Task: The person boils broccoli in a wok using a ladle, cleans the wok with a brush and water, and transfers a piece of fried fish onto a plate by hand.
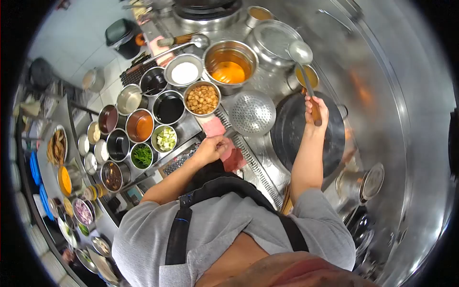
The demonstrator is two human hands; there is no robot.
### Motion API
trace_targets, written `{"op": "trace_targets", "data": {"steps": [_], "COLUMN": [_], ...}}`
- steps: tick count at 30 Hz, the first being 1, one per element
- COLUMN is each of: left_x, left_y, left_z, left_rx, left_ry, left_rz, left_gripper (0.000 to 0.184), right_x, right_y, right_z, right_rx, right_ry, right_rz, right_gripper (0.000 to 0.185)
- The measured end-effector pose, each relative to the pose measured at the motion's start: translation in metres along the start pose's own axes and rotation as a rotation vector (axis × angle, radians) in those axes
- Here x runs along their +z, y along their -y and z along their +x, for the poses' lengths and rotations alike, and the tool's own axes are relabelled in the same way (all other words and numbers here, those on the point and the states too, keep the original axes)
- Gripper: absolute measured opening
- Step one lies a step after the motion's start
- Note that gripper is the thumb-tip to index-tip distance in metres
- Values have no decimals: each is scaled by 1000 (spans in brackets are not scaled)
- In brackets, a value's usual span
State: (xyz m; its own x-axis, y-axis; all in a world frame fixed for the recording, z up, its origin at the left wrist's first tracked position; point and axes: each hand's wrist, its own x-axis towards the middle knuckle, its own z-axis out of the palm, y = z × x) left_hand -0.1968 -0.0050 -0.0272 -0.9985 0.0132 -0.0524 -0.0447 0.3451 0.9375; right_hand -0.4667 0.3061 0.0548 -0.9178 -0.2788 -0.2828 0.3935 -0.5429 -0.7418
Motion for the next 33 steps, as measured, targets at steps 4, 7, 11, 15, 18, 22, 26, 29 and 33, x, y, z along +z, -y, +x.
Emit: {"op": "trace_targets", "data": {"steps": [4, 7, 11, 15, 18, 22, 26, 29, 33], "left_x": [34, 70, 111, 147, 181, 220, 203, 171, 98], "left_y": [-33, -39, -60, -89, -101, -104, -163, -167, -132], "left_z": [8, 11, 2, -18, -25, -4, 42, 76, 170], "left_rx": [1, 6, 18, 53, -95, -136, -266, -224, -200], "left_ry": [111, 187, 335, 494, 696, 814, 769, 459, 146], "left_rz": [-15, -89, -87, -142, -414, -623, -884, -889, -213], "left_gripper": [21, 21, 22, 21, 29, 42, 51, 43, 37], "right_x": [-22, -43, -76, -114, -126, -113, -53, -31, -63], "right_y": [17, 33, 45, 41, 20, -12, -47, -34, -24], "right_z": [-129, -197, -229, -236, -258, -253, -214, -197, -216], "right_rx": [-66, -58, -59, -47, -268, -323, -523, -553, -562], "right_ry": [30, -1, -174, -336, -564, -710, -486, -390, -361], "right_rz": [-72, -134, -289, -892, -1688, -1437, -944, -1054, -918], "right_gripper": [30, 40, 38, 33, 50, 56, 47, 47, 47]}}
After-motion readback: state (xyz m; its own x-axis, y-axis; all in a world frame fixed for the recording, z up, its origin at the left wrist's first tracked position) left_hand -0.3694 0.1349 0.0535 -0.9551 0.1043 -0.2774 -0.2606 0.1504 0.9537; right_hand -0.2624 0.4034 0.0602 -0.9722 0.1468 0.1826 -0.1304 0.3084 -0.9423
